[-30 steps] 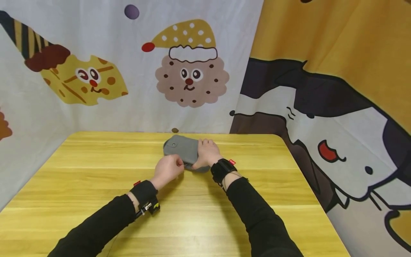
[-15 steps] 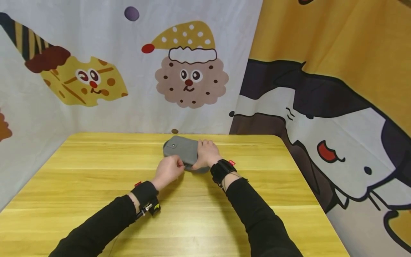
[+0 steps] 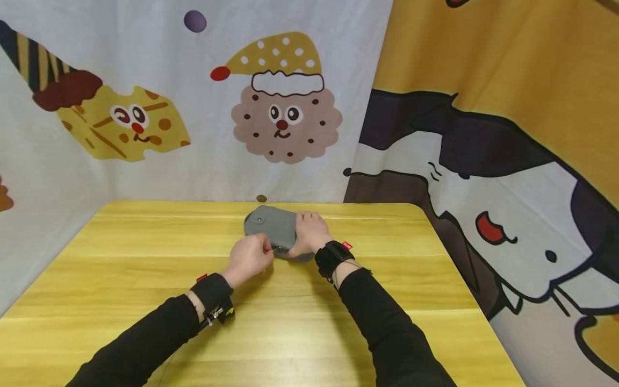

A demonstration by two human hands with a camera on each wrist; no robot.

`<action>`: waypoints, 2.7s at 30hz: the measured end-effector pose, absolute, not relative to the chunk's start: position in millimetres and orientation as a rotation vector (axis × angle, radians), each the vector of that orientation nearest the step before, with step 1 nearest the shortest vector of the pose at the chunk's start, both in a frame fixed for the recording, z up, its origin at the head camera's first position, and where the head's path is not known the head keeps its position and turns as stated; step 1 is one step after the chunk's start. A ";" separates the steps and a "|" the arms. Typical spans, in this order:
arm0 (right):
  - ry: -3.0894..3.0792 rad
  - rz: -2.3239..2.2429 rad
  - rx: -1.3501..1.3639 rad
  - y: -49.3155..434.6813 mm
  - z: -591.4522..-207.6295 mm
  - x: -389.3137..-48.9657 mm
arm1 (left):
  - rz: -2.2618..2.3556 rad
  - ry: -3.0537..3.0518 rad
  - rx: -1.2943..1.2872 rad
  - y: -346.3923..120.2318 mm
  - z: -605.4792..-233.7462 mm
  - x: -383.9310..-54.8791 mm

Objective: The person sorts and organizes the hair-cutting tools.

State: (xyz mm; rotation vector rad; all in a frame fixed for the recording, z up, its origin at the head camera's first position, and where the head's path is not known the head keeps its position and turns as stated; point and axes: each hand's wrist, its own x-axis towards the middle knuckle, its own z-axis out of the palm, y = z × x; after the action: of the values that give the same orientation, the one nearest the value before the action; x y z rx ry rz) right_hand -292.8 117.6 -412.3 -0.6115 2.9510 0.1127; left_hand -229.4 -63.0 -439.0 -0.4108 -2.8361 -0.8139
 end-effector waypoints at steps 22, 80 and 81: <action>2.972 0.103 -0.632 117.3 -414.5 -294.7 | -0.836 -2.836 -0.339 -88.9 -434.4 -227.7; 2.769 0.007 -1.204 170.3 -413.7 -315.8 | -0.815 -2.779 -0.523 -126.4 -426.8 -210.5; 2.753 0.008 -1.216 172.5 -413.1 -317.8 | -0.826 -2.776 -0.530 -123.9 -426.8 -208.3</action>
State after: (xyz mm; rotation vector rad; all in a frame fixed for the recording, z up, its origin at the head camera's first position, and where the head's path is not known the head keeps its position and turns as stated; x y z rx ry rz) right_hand -317.8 172.5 -413.1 -1.2165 2.7528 0.0084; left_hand -208.3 -123.9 -426.8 -0.5295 -2.7759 -0.8256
